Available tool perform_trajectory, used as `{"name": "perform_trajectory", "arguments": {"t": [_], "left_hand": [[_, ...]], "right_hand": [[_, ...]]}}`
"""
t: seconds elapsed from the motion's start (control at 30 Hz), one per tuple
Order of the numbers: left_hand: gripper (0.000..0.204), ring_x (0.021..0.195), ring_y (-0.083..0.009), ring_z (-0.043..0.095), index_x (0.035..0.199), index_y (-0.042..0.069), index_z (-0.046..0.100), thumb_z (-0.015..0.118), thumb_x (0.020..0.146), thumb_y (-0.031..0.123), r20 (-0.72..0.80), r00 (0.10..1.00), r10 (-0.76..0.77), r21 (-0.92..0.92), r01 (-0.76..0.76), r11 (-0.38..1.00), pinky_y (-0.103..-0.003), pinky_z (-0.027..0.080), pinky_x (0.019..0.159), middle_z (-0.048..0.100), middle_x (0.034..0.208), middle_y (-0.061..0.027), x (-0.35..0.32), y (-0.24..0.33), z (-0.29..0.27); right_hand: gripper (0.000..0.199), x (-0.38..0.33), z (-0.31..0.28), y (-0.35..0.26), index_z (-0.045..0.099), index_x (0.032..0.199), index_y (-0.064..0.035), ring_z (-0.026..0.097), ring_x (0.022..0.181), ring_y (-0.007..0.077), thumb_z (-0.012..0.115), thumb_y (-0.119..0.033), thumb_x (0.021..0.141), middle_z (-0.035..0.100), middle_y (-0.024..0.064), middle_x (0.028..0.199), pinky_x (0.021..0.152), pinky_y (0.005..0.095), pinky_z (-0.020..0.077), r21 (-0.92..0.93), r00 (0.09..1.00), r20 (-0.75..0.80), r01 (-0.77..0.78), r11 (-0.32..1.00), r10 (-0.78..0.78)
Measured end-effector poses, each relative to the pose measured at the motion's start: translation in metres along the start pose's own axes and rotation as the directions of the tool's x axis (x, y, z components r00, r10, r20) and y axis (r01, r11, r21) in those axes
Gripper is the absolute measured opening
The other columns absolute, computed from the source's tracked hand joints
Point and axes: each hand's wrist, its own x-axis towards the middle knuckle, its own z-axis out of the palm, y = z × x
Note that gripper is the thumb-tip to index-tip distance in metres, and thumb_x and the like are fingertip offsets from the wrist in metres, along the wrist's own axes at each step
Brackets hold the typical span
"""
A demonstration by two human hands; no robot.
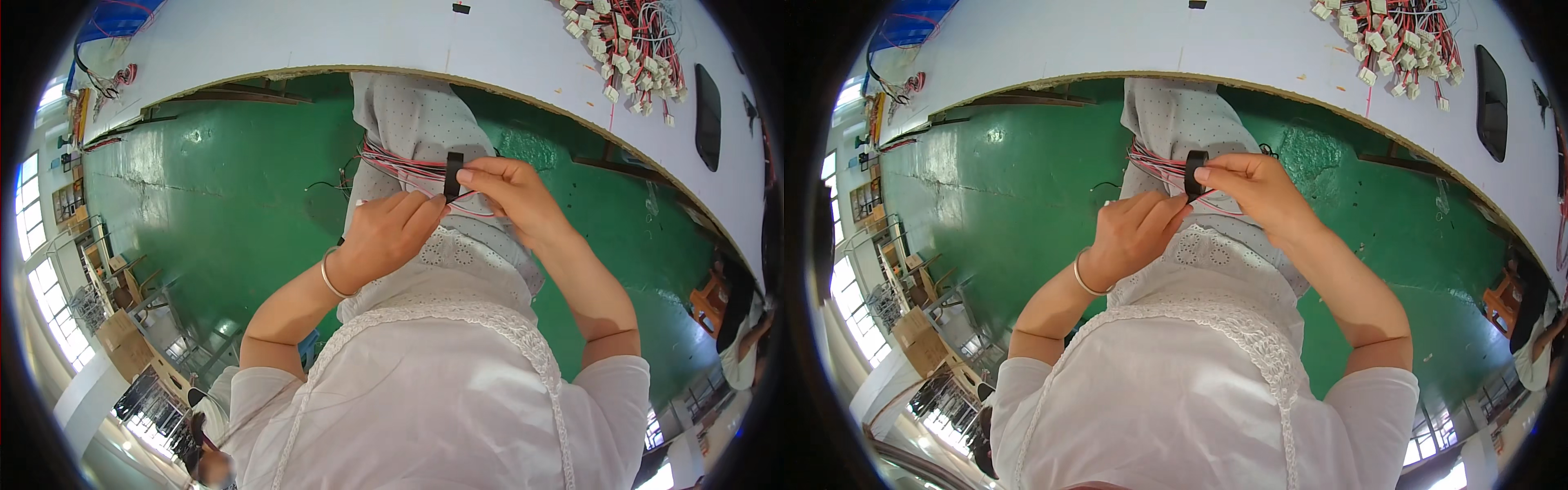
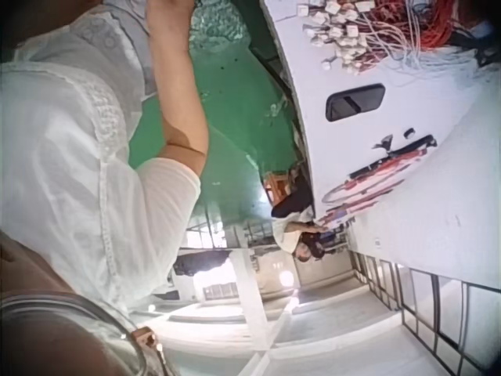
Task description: Assembling multiple wires into a harness and wrapping segments with electrical tape.
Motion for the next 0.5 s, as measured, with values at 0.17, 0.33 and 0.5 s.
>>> {"name": "perform_trajectory", "arguments": {"t": [0.17,0.33,0.5], "left_hand": [[0.012,0.051,-0.0043,0.038,0.093,0.008,0.063,0.066,0.094,0.020,0.315,0.856,-0.411,-0.573,0.516,0.636,-0.025,0.032,0.044,0.040,0.061,0.0037,-0.006,0.004,-0.007],[0.023,0.053,-0.0017,0.026,0.097,0.007,0.065,0.056,0.101,0.028,0.862,0.491,-0.128,-0.506,0.815,-0.283,-0.022,0.022,0.046,0.034,0.062,0.0098,-0.002,-0.008,-0.030],[0.021,0.053,-0.0010,0.027,0.092,0.008,0.066,0.062,0.098,0.027,0.897,0.421,-0.139,-0.440,0.811,-0.387,-0.022,0.021,0.046,0.035,0.062,0.0107,0.007,-0.005,-0.031]], "right_hand": [[0.014,-0.008,-0.008,0.015,0.069,0.093,-0.0037,0.037,0.057,0.0046,0.066,-0.016,0.086,0.058,-0.0037,0.073,0.052,0.0227,0.0275,0.261,0.994,0.100,0.012,0.965,-0.040],[0.026,-0.026,-0.028,0.002,0.069,0.096,-0.0029,0.047,0.069,0.0047,0.057,0.002,0.073,0.059,-0.0035,0.080,0.061,0.0226,0.0370,-0.099,0.808,0.506,0.403,0.910,-0.302],[0.015,-0.033,-0.030,-0.010,0.068,0.092,-0.0031,0.042,0.067,0.0031,0.060,-0.004,0.080,0.054,-0.0048,0.075,0.059,0.0220,0.0331,-0.159,0.831,0.469,0.413,0.897,-0.299]]}}
